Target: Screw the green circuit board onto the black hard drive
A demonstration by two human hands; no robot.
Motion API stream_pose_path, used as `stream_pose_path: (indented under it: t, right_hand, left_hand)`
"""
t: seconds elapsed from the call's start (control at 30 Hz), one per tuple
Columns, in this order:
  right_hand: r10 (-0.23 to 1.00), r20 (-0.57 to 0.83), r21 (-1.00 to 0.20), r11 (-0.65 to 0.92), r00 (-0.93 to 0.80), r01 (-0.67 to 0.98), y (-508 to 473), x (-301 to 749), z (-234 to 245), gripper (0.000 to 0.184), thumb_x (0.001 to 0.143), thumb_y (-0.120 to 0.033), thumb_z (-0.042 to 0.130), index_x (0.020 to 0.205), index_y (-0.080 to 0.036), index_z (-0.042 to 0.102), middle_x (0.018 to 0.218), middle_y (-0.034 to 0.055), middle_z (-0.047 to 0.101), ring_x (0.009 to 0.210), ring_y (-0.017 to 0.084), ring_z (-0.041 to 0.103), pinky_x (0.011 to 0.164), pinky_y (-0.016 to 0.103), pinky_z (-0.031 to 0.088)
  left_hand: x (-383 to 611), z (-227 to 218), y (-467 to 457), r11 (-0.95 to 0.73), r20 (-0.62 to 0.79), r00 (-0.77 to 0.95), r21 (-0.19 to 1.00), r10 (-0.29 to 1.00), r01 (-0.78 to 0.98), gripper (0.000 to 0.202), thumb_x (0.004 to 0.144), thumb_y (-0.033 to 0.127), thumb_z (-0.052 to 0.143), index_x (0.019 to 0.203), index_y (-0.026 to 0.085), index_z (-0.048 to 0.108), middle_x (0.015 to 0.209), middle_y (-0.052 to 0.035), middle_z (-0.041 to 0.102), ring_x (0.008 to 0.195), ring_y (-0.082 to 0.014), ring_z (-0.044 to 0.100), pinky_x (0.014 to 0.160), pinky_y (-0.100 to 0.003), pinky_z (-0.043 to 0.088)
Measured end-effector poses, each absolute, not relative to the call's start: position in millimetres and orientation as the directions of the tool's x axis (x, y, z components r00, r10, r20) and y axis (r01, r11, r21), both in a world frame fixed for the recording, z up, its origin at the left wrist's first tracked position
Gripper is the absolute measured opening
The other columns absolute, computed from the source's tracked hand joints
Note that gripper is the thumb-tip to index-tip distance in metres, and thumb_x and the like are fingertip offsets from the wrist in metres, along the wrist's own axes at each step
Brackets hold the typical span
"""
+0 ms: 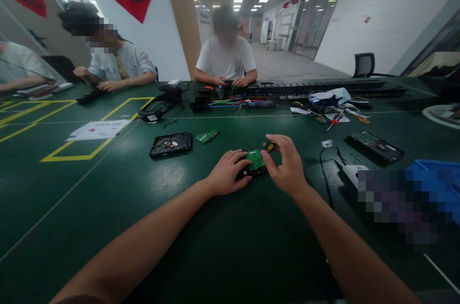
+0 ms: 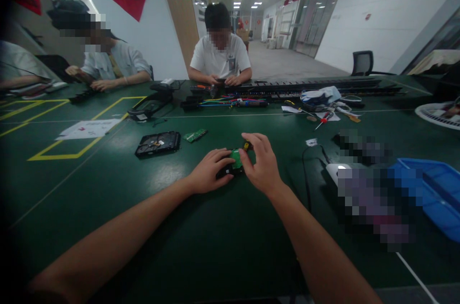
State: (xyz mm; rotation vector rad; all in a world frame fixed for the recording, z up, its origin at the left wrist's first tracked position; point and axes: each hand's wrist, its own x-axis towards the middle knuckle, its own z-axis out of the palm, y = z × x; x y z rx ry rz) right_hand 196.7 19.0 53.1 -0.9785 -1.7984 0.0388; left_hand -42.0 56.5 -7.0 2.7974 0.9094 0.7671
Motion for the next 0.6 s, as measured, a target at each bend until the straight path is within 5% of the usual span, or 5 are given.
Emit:
stream_pose_path:
  t: [0.17, 0.6]
  right_hand:
    - [0.586, 0.807, -0.413, 0.651, -0.075, 0.637, 20.7, 198.8, 54.0, 0.042, 0.100, -0.027, 0.068, 0.140, -0.037, 0.060, 0.119, 0.0083, 0.065, 0.108, 0.029, 0.067, 0.090, 0.051, 0.064]
    - [0.676, 0.724, -0.532, 0.673, -0.135, 0.514, 21.4, 197.2, 47.6, 0.059, 0.105, -0.019, 0.054, 0.159, -0.037, 0.042, 0.150, 0.0105, 0.058, 0.122, 0.028, 0.070, 0.106, 0.055, 0.061]
  left_hand:
    - [-42.2, -7.1, 56.5, -0.814, 0.426, 0.696, 0.243, 0.578, 0.527, 0.053, 0.096, 0.043, 0.072, 0.143, 0.023, 0.060, 0.155, -0.0157, 0.055, 0.151, -0.0389, 0.046, 0.124, -0.063, 0.039]
    - [-41.5, -5.1, 55.7, -0.810, 0.421, 0.694, 0.250, 0.584, 0.531, 0.052, 0.095, 0.042, 0.073, 0.142, 0.024, 0.061, 0.154, -0.0157, 0.056, 0.150, -0.0388, 0.047, 0.124, -0.063, 0.039]
